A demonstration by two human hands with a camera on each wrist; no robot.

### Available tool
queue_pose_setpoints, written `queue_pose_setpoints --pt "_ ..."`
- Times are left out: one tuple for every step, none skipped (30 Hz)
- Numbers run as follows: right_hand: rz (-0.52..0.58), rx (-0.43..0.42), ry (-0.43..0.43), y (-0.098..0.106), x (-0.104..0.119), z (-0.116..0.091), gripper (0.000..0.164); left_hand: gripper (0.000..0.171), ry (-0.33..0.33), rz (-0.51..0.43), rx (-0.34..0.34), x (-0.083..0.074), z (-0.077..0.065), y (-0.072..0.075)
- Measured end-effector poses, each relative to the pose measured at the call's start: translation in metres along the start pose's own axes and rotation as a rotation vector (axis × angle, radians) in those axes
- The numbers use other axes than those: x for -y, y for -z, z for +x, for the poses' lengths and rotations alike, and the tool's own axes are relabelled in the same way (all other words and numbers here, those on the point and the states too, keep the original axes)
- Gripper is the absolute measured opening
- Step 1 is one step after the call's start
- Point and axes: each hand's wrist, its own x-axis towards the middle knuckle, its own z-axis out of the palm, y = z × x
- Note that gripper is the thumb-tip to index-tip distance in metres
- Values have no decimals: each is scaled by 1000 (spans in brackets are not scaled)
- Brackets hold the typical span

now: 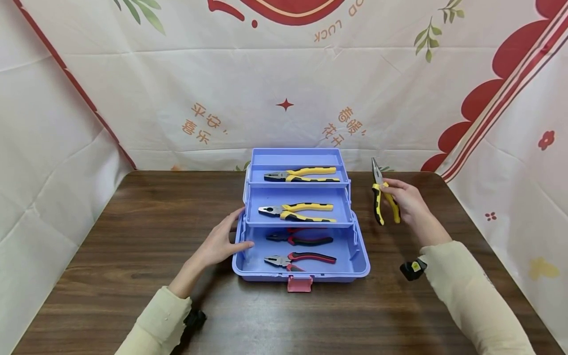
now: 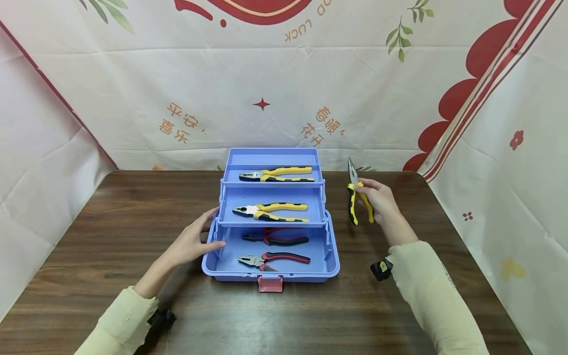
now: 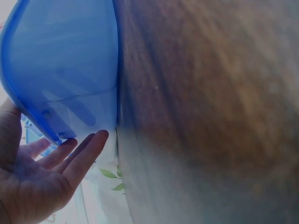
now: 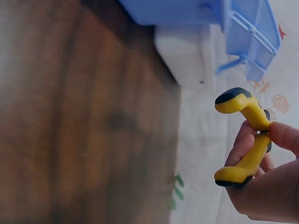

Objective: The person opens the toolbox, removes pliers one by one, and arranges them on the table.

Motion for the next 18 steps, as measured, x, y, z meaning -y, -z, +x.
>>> queue_pose_setpoints --pt "9 9 -5 0 -4 -2 25 83 1 0 1 0 0 0" --pt "19 18 -10 0 -8 -3 24 83 3 0 3 0 0 0" --pt "23 27 -16 0 -11 -5 23 83 4 1 4 0 0 0" --pt "28 36 -21 0 -15 -8 21 84 6 2 3 -1 0 0" --pt "41 48 -23 0 -18 -10 20 84 7 3 4 -1 0 0" --pt "49 55 -30 0 -22 -12 18 83 8 5 4 -1 0 0" --pt "56 62 -37 0 -25 -14 17 84 8 6 4 -1 0 0" --pt "52 64 -44 0 -28 -15 17 83 8 7 3 -1 0 0" --pt "46 67 -53 0 -31 -17 17 84 8 9 2 -1 0 0" --pt "43 67 -61 0 -34 -18 18 84 7 10 0 -1 0 0" --pt "40 68 -69 0 -36 -19 22 84 8 12 0 -1 -1 0" --pt "27 67 -78 0 -39 -20 26 84 9 14 -1 -1 0 0" --pt "16 67 -86 -1 -41 -21 31 84 10 14 -1 -1 0 0" --pt "2 66 -94 -1 -44 -22 37 84 12 15 -2 0 0 0" --pt "-8 68 -103 -2 -46 -23 43 84 12 17 -3 0 -1 0" --pt "-22 70 -110 -2 -48 -24 49 84 11 19 -3 0 -1 0" --pt "-31 74 -117 -2 -51 -24 53 84 12 18 -2 0 -1 0" --pt "-40 78 -123 -3 -53 -24 55 84 10 17 -2 0 0 0"
